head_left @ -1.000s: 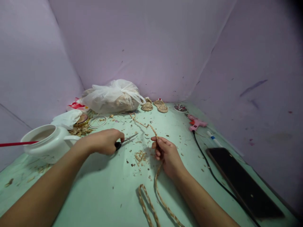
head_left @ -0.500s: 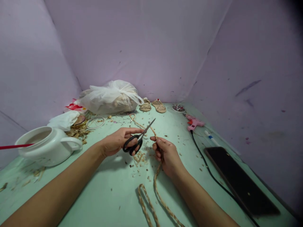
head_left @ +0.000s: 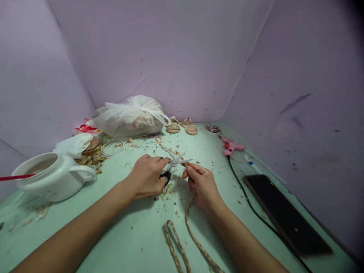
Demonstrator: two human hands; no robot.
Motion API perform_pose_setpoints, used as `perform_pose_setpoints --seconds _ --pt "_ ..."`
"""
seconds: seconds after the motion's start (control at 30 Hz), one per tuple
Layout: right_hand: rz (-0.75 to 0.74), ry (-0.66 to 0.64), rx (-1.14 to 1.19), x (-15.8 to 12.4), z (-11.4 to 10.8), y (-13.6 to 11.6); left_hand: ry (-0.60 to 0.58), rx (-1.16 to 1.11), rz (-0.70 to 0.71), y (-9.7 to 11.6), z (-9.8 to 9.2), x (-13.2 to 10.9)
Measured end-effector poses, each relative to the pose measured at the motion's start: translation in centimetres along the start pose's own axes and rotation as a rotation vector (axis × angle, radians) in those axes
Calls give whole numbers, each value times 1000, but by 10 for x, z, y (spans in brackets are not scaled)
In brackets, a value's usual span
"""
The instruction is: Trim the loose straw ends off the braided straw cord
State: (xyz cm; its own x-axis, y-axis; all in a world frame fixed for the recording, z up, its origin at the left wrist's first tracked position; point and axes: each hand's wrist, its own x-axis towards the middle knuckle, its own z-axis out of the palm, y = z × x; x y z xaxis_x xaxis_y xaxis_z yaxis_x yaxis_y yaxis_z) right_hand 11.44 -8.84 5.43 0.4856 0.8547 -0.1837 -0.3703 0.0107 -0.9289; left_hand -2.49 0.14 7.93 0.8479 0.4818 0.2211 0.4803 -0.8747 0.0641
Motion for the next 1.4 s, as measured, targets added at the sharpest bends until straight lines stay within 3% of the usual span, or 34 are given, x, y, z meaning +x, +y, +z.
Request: perform_pose_setpoints --seconds 0.37,0.7,1.07,1.17,1.27,1.33,1.4 --pt "-33 5 -105 0 -1 -7 -11 196 118 -3 4 0" --pt "-53 -31 -171 -2 -2 -8 -92 84 159 -3 8 0" --pt "-59 -22 -44 -3 -3 -9 -140 -99 100 -3 8 -1" --pt "-43 -19 7 -3 -2 -10 -8 -329 -3 -7 3 2" --pt "-21 -17 33 -3 -1 -10 189 -637 -266 -13 -3 7" --pt "2 -10 36 -2 -1 -9 217 -883 -457 -16 -6 10" --pt "33 7 45 -1 -1 -7 157 -1071 -562 -17 -5 13"
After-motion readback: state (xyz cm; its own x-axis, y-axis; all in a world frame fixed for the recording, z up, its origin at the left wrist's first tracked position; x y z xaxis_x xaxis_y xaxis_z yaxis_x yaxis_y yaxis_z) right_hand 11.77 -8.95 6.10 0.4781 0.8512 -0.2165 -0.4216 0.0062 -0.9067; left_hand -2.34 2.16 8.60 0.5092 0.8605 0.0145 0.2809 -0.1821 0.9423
